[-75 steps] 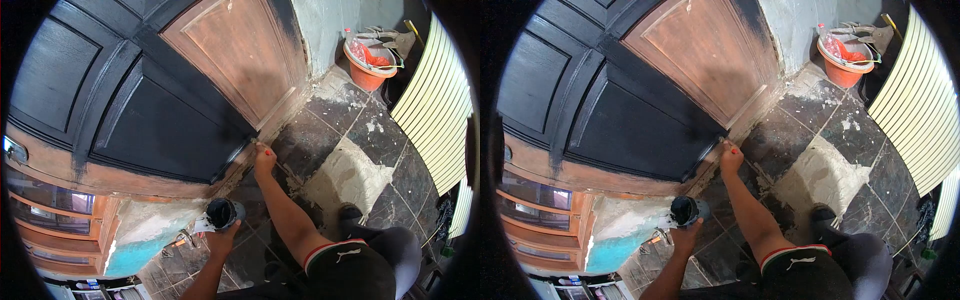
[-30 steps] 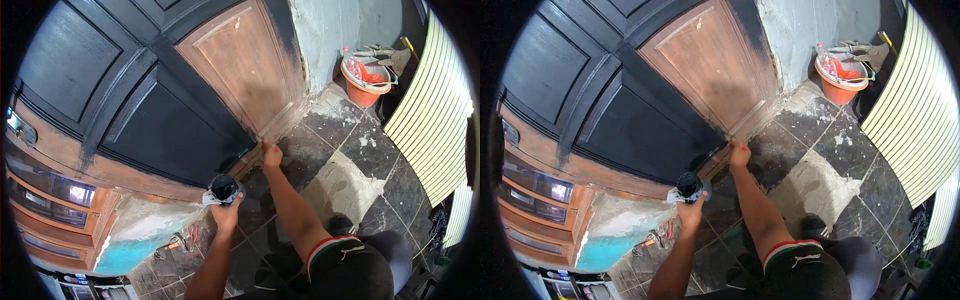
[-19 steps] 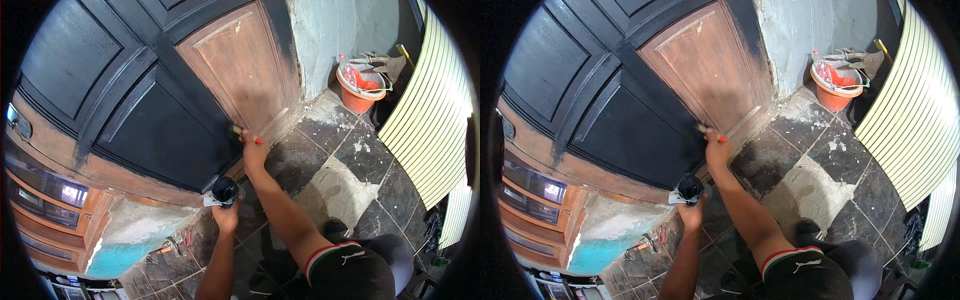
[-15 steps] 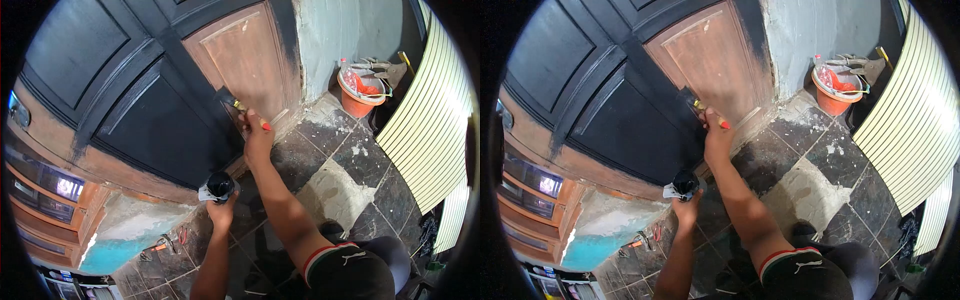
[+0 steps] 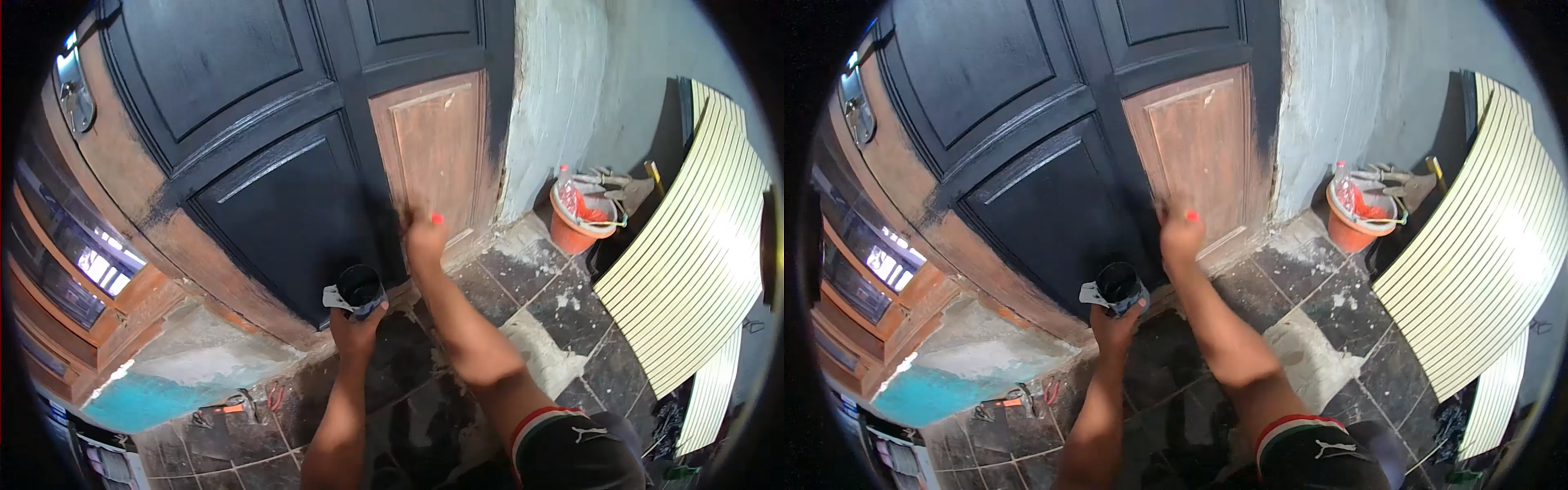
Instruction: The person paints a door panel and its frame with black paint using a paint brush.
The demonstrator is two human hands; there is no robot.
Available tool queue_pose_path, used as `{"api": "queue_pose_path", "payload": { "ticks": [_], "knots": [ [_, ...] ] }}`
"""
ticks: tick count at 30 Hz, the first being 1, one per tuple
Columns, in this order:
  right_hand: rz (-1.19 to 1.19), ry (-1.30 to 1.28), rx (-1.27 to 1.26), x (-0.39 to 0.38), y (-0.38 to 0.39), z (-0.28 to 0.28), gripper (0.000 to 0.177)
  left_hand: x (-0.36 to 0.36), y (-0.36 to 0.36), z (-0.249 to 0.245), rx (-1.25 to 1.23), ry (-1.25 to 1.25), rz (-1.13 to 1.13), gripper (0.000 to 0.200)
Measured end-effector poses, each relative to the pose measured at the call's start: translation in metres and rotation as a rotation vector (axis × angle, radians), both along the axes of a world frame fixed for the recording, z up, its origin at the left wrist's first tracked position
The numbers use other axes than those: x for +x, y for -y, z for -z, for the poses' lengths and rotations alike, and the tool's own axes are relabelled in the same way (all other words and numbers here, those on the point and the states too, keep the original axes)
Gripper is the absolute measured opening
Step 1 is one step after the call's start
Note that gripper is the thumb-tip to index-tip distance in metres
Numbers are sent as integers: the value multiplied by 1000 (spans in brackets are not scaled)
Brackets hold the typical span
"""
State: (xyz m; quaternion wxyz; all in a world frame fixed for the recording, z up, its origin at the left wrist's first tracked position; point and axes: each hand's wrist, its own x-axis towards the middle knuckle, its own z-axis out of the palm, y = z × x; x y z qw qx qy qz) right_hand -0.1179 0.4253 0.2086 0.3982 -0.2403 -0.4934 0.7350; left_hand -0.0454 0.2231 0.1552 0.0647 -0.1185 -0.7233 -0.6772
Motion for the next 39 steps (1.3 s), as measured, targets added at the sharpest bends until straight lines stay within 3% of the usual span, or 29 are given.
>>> {"api": "queue_pose_path", "payload": {
  "ticks": [1,3,5,8,9,11,12,13,14,15,17,19,20,21,24,25,28,30,33,36,37,39],
  "knots": [
    [-42,-13,21,0,-6,-49,25,-7,-3,4,7,-11,0,69],
    [-105,-502,-67,-2,-11,-131,19,-15,-9,-1,69,-82,72,69],
    [-86,-475,16,10,-20,-198,16,-18,-17,-8,143,-95,104,68],
    [-143,-519,52,6,-42,-196,18,-18,-29,-19,206,-51,51,66],
    [-159,-515,137,-7,-54,-160,15,-21,-30,-20,174,-61,12,67],
    [-126,-116,21,6,-43,-90,18,-26,-36,-24,142,-38,-70,69],
    [24,324,343,-9,-59,-11,30,-24,-39,-23,141,2,-107,71],
    [27,283,256,9,-47,32,41,-23,-42,-23,135,38,-140,73],
    [0,520,399,27,-59,79,44,-21,-44,-26,131,37,-130,73],
    [-6,920,492,43,-67,100,44,-17,-47,-29,126,40,-122,74],
    [-45,980,541,64,-88,150,47,-15,-48,-24,8,-16,-134,72],
    [-153,856,772,68,-124,139,45,-10,-49,-22,75,-7,4,69],
    [-92,738,814,65,-144,127,45,-5,-51,-22,116,2,68,68],
    [-108,552,811,76,-151,70,38,0,-54,-27,175,-19,125,63],
    [-101,309,801,64,-184,-13,34,-3,-64,-25,156,-77,176,65],
    [-113,261,856,69,-187,-42,32,-2,-67,-33,-15,-140,106,67],
    [-346,49,754,99,-168,-124,23,1,-81,-41,-134,-139,-9,68],
    [-549,-44,714,111,-158,-151,19,-12,-85,-18,-187,-193,-55,73],
    [-643,-55,826,122,-136,-164,19,0,-93,-26,-289,-261,-90,80],
    [-838,28,1105,104,-125,-137,19,9,-96,-27,-303,-310,-100,81],
    [-751,-277,1258,96,-121,-117,19,9,-95,-26,-293,-273,-94,96],
    [-821,-151,1225,88,-104,-90,20,12,-94,-21,-328,-306,-107,97]
  ]
}}
